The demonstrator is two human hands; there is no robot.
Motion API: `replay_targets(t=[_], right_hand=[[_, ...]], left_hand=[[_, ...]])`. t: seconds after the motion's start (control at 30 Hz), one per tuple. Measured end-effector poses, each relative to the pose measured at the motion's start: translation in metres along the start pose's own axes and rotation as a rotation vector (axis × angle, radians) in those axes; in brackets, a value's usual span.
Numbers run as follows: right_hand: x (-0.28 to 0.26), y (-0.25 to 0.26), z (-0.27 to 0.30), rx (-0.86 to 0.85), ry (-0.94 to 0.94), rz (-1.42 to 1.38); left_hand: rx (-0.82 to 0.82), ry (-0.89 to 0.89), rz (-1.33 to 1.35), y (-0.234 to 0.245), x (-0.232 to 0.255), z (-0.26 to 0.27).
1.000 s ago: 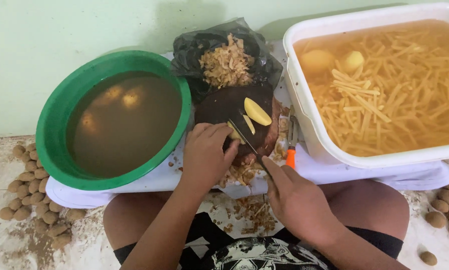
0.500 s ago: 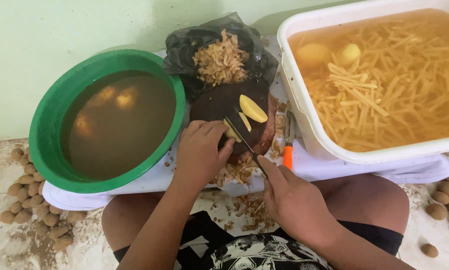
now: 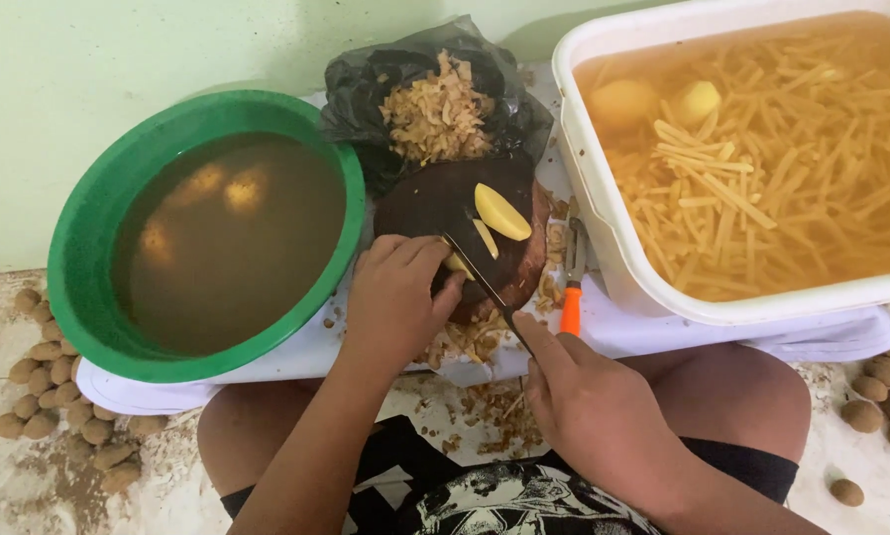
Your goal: Slicing and dicing peeled potatoes into thin strips for fries using a knife on a cutting board.
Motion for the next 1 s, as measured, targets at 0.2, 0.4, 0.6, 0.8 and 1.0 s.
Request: replay_targets(t=[0.2, 0.4, 0.6, 0.8, 1.0], right_hand=[[-0.002, 0.007, -0.002, -0.039, 0.021, 0.074], [-0.001, 0.006, -0.003, -0.093, -0.013, 0.055], [0.006, -0.019, -0.006, -0.149, -0.065, 0.018], [0.009, -0.05, -0.005, -0.262, -0.106, 0.052], [0.009, -0.056, -0.01, -0.197, -0.053, 0.116]], left_hand=[[0.018, -0.035, -0.009, 0.003, 0.002, -0.001], [0.04, -0.054, 0.009, 0.005, 0.003, -0.001], [0.08, -0.023, -0.005, 0.008, 0.004, 0.0], [0.085, -0.03, 0.026, 0.013, 0.008, -0.002], [0.061, -0.001, -0.007, 0.004, 0.003, 0.003]])
Point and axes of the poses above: each hand's wrist, its own z-axis away from the middle knuckle, its own y-axis out of the back of the hand, x = y × z, the point moved 7 cm from there along -z, towards the middle knuckle, and after that the axes turned 2 degrees about -z, right-handed, at the moved point
